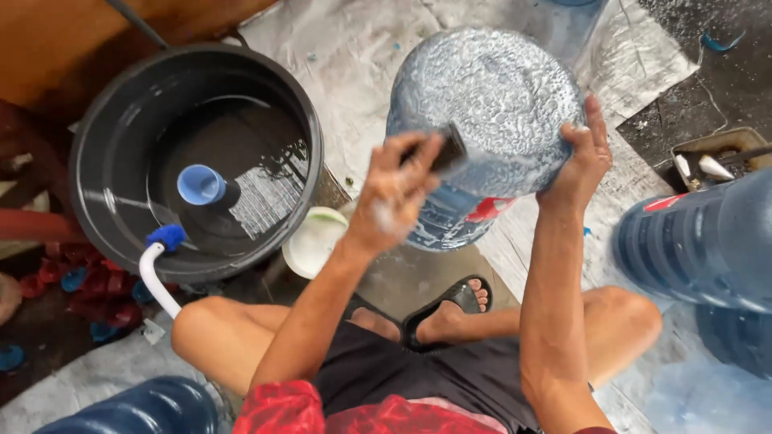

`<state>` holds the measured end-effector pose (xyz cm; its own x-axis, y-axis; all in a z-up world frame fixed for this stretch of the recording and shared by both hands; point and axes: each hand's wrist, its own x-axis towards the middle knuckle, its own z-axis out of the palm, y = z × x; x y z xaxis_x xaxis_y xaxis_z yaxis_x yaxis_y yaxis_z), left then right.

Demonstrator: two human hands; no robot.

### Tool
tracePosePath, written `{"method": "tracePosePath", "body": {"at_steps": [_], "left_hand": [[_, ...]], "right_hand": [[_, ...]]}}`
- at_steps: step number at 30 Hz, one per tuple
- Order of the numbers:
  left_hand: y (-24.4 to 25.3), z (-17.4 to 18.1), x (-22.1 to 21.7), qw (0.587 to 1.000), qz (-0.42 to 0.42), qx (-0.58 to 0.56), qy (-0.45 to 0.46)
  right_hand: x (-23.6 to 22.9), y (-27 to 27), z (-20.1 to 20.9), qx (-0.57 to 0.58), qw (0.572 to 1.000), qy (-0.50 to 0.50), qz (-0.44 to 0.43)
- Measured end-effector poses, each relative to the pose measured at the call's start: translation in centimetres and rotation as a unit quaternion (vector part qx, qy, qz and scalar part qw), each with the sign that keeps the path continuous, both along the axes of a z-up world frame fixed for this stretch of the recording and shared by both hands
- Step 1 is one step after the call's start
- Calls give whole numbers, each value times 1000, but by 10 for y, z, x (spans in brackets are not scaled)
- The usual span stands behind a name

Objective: The person scrubs the exterior of a large blue water dispenser bottle with a soapy sponge, rinses it with water from a bucket, and then fills the bottle using a white hose. The person handles the bottle, sponge, cup, and hose during the process.

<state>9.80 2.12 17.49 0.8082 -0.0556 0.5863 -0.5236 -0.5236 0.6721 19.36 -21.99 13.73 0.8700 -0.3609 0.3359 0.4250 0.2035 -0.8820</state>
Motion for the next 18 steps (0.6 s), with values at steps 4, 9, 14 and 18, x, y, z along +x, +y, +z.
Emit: {"method": "tracePosePath", "body": {"at_steps": [4,9,14,18], "left_hand": [[14,-3,43,640,-254,-708,155],[-7,15,-9,999,49,-12,2],[41,3,82,993,-60,-95,-39],[26,45,32,972,-201,112,-54]], "right_hand": [[-21,8,30,156,980,123,-20],[-37,9,50,125,978,165,-5],[-49,9,39,116,986,116,-7],[-44,-2,39,113,981,156,1]]}}
